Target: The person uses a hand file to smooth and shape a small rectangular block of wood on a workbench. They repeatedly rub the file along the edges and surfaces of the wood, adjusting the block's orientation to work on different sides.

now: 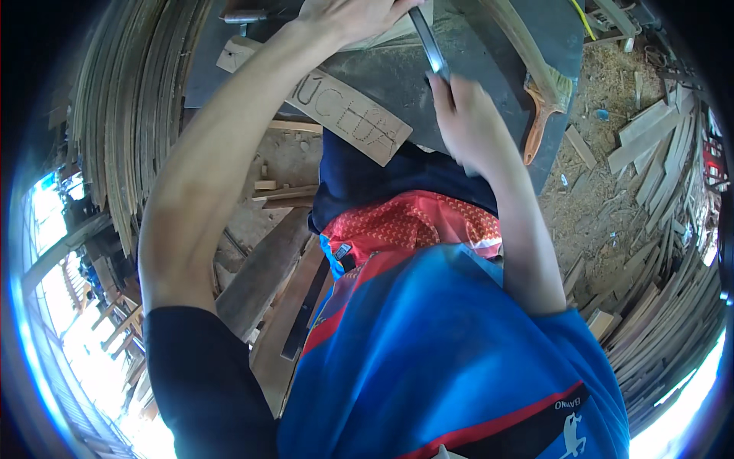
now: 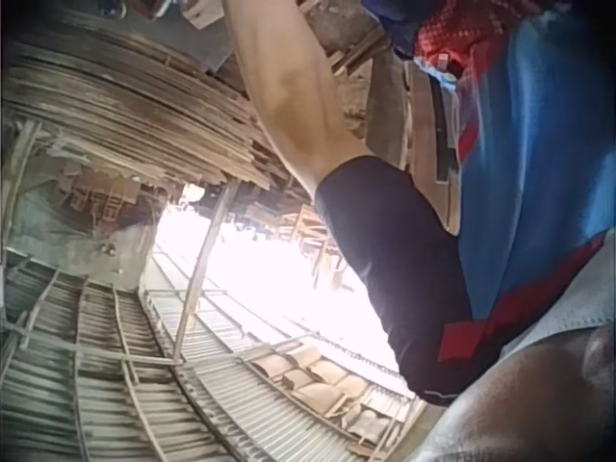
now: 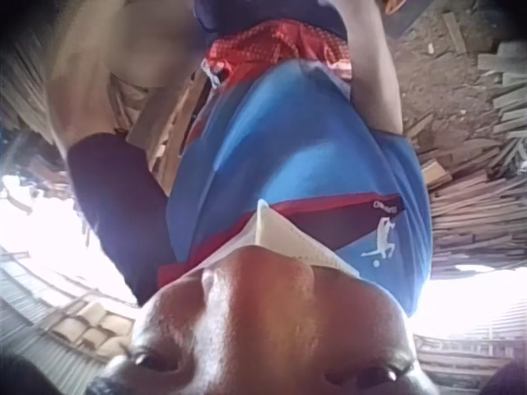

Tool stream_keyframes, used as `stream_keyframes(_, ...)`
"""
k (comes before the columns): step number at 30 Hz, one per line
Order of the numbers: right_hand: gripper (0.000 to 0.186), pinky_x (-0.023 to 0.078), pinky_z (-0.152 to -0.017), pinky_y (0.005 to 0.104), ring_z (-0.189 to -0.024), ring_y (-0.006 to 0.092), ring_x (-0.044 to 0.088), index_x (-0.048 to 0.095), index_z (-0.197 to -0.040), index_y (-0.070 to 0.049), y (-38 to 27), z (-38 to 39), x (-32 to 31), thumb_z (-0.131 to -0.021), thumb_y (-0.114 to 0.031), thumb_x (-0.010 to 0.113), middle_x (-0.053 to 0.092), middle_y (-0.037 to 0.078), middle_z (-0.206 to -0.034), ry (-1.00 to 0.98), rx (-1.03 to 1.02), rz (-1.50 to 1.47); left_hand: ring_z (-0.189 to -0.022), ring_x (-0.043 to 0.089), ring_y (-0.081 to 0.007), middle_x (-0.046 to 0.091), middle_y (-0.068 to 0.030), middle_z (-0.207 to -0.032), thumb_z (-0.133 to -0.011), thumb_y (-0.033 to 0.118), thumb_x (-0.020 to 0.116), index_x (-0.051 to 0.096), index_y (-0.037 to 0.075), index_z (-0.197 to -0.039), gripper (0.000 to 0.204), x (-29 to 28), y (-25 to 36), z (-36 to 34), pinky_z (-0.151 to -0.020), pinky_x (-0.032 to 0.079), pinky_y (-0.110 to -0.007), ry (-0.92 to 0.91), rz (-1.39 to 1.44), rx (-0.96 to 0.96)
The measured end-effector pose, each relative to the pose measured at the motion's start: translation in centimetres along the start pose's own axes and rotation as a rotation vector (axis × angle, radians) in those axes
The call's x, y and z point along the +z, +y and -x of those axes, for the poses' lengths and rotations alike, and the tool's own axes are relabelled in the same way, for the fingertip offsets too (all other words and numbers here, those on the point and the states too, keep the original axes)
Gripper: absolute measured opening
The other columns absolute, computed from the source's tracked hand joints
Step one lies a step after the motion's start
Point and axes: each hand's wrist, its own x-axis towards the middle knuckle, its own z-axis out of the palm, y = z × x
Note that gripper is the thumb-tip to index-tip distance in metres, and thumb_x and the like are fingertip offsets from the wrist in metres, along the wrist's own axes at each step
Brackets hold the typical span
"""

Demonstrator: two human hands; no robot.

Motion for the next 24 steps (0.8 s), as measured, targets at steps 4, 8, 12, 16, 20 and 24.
stream_keyframes(4,0.044,0.055,-0.063,0.0508,-0.06,0.0423,0.067,0.063,-0.088,0.006,-0.9,-4.7,-2.5,-0.105,-0.029,0.042,0.066,0.025,-0.067,-0.425,0.233,-0.224,-0.076,0.07,-0.0443,0.07,-0.0268,-0.082,-0.1,0.045,0.052,0.05,0.0,-0.12,0.049,1.2,1.0,0.0,-0.065,0.057,-0.052,0.015,0.032,-0.068)
stream_keyframes(8,0.044,0.056,-0.066,0.0522,-0.063,0.0441,0.067,0.063,-0.088,0.006,-1.3,-4.8,-0.8,-0.105,-0.028,0.042,0.066,0.027,-0.07,-0.246,0.184,-0.182,-0.077,0.07,-0.0458,0.07,-0.0272,-0.086,-0.1,0.045,0.052,0.05,0.0,-0.121,0.05,0.2,0.7,-0.4,-0.068,0.057,-0.053,-0.015,-0.014,-0.01)
stream_keyframes(12,0.04,0.051,-0.08,0.057,-0.088,0.0492,0.065,0.065,-0.09,0.004,0.2,1.3,-1.1,-0.104,-0.029,0.046,0.067,0.029,-0.084,-0.11,0.023,-0.094,-0.079,0.07,-0.0452,0.071,-0.0261,-0.093,-0.101,0.045,0.05,0.049,-0.001,-0.126,0.052,0.5,0.3,-0.2,-0.066,0.058,-0.053,-0.024,0.01,-0.056)
stream_keyframes(16,0.043,0.054,-0.082,0.0545,-0.086,0.0443,0.068,0.065,-0.091,0.006,-1.0,-5.9,-0.7,-0.104,-0.029,0.043,0.068,0.028,-0.081,-0.253,0.233,-0.178,-0.084,0.071,-0.0438,0.071,-0.0254,-0.097,-0.1,0.045,0.052,0.049,-0.001,-0.13,0.056,1.5,0.9,-1.3,-0.068,0.058,-0.052,-0.003,0.025,-0.052)
stream_keyframes(20,0.047,0.053,-0.082,0.0568,-0.087,0.047,0.067,0.064,-0.087,0.005,0.9,0.2,1.1,-0.105,-0.032,0.042,0.067,0.03,-0.084,-0.041,0.015,-0.072,-0.086,0.071,-0.0437,0.071,-0.0254,-0.098,-0.1,0.046,0.05,0.048,-0.001,-0.132,0.057,0.8,0.4,-0.6,-0.072,0.057,-0.053,0.041,0.014,-0.06)
stream_keyframes(24,0.046,0.053,-0.074,0.0557,-0.078,0.0455,0.068,0.063,-0.084,0.004,1.0,-0.3,-0.5,-0.105,-0.03,0.041,0.067,0.028,-0.077,-0.11,-0.006,-0.076,-0.085,0.07,-0.0443,0.071,-0.0257,-0.095,-0.1,0.045,0.05,0.048,-0.001,-0.131,0.056,3.0,0.4,-0.1,-0.072,0.057,-0.053,0.098,-0.024,-0.063)
